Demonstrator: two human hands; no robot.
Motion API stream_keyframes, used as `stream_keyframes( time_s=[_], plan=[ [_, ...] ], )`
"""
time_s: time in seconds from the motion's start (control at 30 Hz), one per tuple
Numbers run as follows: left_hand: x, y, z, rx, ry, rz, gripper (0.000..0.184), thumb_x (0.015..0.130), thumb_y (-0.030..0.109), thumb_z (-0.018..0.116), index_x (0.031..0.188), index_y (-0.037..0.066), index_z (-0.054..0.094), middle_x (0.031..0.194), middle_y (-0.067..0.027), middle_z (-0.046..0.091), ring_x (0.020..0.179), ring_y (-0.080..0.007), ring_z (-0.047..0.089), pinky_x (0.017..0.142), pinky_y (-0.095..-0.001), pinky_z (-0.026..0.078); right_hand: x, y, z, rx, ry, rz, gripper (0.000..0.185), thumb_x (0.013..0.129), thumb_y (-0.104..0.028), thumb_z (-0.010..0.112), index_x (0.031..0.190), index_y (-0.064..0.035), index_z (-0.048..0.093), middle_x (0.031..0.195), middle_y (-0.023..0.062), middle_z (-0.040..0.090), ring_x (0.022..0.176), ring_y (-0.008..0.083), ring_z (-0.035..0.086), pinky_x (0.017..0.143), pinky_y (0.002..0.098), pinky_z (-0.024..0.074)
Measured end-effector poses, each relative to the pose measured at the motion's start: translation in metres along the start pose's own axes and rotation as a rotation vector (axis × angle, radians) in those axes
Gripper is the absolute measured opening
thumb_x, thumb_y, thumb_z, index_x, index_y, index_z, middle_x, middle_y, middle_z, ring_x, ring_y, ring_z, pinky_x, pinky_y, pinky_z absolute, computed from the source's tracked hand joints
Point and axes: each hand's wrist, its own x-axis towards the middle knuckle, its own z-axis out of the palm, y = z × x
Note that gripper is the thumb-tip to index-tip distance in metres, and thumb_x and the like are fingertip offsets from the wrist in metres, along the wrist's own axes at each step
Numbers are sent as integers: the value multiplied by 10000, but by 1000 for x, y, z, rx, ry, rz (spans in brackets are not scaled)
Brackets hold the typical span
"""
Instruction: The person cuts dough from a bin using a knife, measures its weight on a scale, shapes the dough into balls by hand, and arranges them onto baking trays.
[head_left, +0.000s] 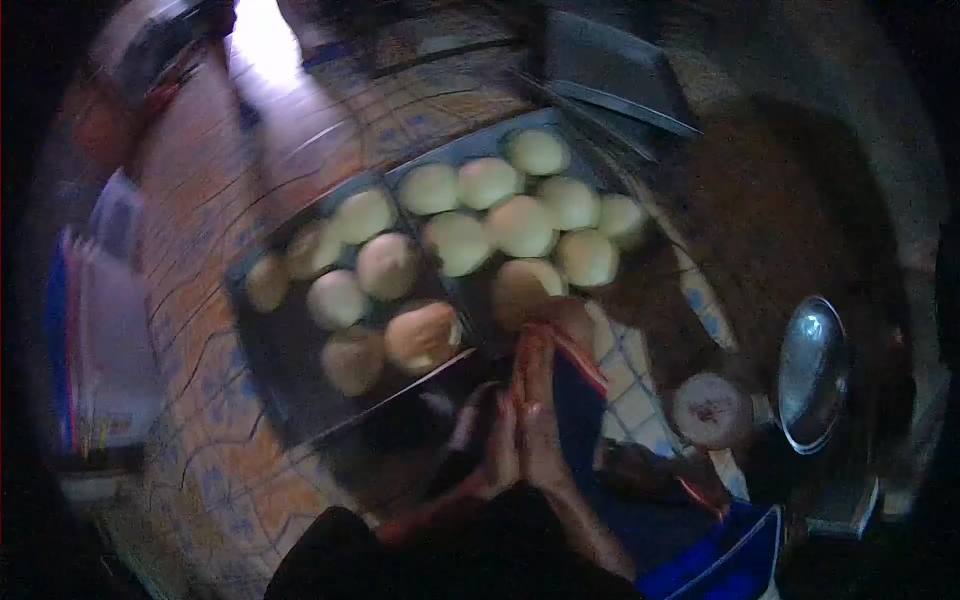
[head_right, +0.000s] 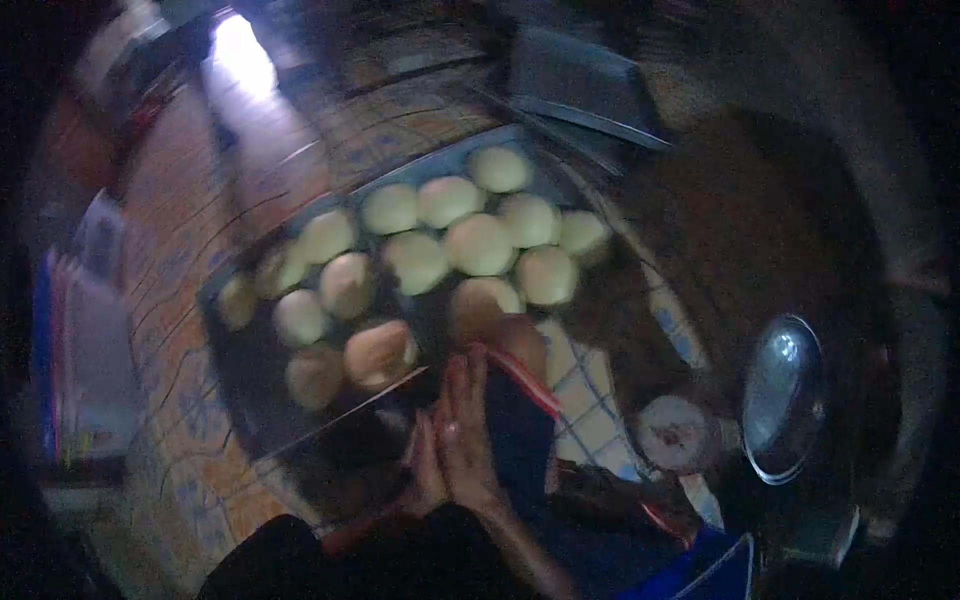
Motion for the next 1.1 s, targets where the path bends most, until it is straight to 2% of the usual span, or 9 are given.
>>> stream_keyframes(
  time_s=[0.13, 0.2, 0.33, 0.4, 0.6, 0.7, 0.8, 1.0, 1.1],
  plan=[
    [-47, 13, 91, -143, -481, -370, 692, 961, 449, 411, 1435, -25, 240, 1482, -205, 259, 1395, -280, 199, 1129, -420, 157, -57, -6, -125, -469, 634, 32, 670, 971, -476, 271, 1477, -46, 179, 1546, 200, 10, 1425, 369, -8, 1128, 498, 29],
    [-51, 7, 105, -161, -744, -450, 654, 960, 397, 461, 1422, -27, 275, 1448, -237, 319, 1377, -310, 260, 1116, -438, 205, -108, -22, -170, -442, 690, 128, 626, 982, -420, 288, 1473, -43, 194, 1546, 202, 7, 1424, 366, -30, 1124, 504, 36],
    [-52, -19, 129, -384, -1065, -637, 520, 916, 317, 575, 1289, -29, 471, 1191, -238, 585, 1147, -336, 556, 970, -476, 417, -223, -54, -231, -448, 1301, 272, 575, 989, -340, 382, 1425, 22, 289, 1477, 198, 298, 1377, 313, 272, 1103, 403, 236],
    [-55, -19, 142, 227, -1099, -449, 354, 933, 302, 546, 1039, -26, 623, 963, -209, 669, 977, -323, 640, 913, -484, 448, -300, -67, -250, -256, 1648, 244, 556, 993, -364, 375, 1389, 26, 359, 1387, 153, 448, 1281, 274, 427, 1060, 384, 330],
    [-52, -98, 178, 12, -981, -433, 423, 969, 252, 480, 603, 43, 512, 455, -80, 465, 523, -248, 581, 712, -429, 494, -443, 12, -323, 155, 1556, 369, 640, 977, -480, 374, 1353, 37, 401, 1379, 160, 452, 1260, 233, 449, 1061, 383, 329],
    [-49, -114, 207, 181, -996, -193, 443, 988, 245, 452, 589, 53, 452, 485, -55, 395, 526, -243, 527, 618, -385, 464, -433, 28, -335, 312, 1453, 293, 672, 971, -519, 349, 1336, 39, 431, 1343, 162, 491, 1249, 243, 462, 1071, 377, 315],
    [-39, -118, 219, 153, -637, -256, 365, 966, 217, 460, 636, 69, 508, 544, -67, 450, 572, -221, 518, 657, -408, 463, -425, 28, -331, 305, 1495, 368, 628, 987, -489, 329, 1301, 31, 487, 1304, 165, 528, 1243, 237, 467, 1070, 353, 311],
    [9, -138, 175, 227, -546, -300, 342, 963, 326, 463, 778, 43, 516, 694, -57, 498, 732, -200, 528, 701, -348, 432, -430, 44, -331, 84, 1513, 416, 641, 990, -497, 300, 1295, 32, 494, 1297, 157, 536, 1229, 242, 481, 1075, 349, 307],
    [-15, -133, 195, 441, -325, 1, 343, 936, 366, 504, 805, 49, 517, 721, -81, 526, 723, -198, 527, 737, -352, 427, -430, 47, -330, 136, 1460, 428, 620, 999, -478, 282, 1314, 19, 478, 1319, 136, 520, 1243, 245, 468, 1089, 354, 293]
  ],
)
